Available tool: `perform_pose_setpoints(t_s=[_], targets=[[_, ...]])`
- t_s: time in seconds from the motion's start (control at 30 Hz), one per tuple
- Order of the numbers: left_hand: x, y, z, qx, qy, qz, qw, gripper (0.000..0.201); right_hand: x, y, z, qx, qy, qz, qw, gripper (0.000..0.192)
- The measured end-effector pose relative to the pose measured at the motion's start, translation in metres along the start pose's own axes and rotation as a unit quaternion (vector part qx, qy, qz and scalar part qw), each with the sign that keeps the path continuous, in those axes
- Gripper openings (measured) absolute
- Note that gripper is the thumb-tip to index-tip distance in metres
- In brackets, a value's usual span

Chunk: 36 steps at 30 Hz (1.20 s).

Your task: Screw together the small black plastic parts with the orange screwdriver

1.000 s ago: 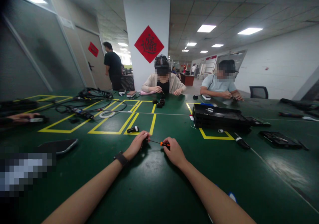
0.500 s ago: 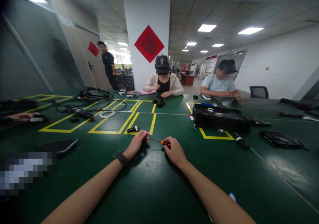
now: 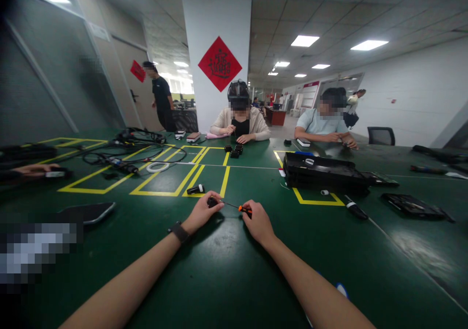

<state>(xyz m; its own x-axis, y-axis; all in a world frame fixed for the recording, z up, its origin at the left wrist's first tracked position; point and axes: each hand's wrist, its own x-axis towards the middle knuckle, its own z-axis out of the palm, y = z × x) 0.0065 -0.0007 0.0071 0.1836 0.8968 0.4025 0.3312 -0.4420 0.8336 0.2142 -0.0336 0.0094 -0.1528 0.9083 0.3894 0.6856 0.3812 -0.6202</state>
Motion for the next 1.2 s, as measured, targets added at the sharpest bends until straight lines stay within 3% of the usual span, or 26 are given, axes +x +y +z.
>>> perform_pose_setpoints(t_s=[0.17, 0.37, 0.47, 0.57, 0.73, 0.87, 0.97, 1.07, 1.2], targets=[[-0.005, 0.008, 0.001, 0.082, -0.007, 0.042, 0.996, 0.011, 0.0, 0.001, -0.001, -0.038, 0.01, 0.002, 0.999, 0.013], [-0.01, 0.016, -0.003, 0.25, -0.068, 0.035, 0.965, 0.009, 0.0, 0.0, -0.003, -0.081, 0.005, -0.003, 0.997, 0.011], [-0.01, 0.017, -0.003, 0.282, -0.079, 0.038, 0.955, 0.009, -0.002, -0.004, -0.004, -0.111, -0.009, -0.02, 0.994, 0.01], [-0.01, 0.019, -0.004, 0.239, -0.042, 0.045, 0.969, 0.009, -0.005, -0.011, -0.005, -0.152, -0.027, -0.043, 0.987, 0.011], [-0.009, 0.032, -0.006, 0.032, 0.114, 0.02, 0.993, 0.03, -0.01, -0.033, -0.008, -0.182, -0.019, -0.079, 0.98, 0.019], [-0.015, 0.051, 0.005, -0.143, 0.108, -0.015, 0.984, 0.045, -0.015, -0.056, -0.007, -0.139, -0.011, -0.154, 0.978, 0.037], [-0.022, 0.065, 0.022, -0.217, 0.061, -0.03, 0.974, 0.044, -0.02, -0.061, -0.001, -0.096, -0.018, -0.181, 0.979, 0.054], [-0.025, 0.07, 0.031, -0.233, 0.035, -0.023, 0.972, 0.038, -0.021, -0.06, 0.001, -0.086, -0.01, -0.188, 0.978, 0.055], [-0.018, 0.055, 0.017, -0.106, 0.137, -0.013, 0.985, 0.029, -0.018, -0.084, -0.001, -0.083, 0.024, -0.204, 0.975, 0.043]])
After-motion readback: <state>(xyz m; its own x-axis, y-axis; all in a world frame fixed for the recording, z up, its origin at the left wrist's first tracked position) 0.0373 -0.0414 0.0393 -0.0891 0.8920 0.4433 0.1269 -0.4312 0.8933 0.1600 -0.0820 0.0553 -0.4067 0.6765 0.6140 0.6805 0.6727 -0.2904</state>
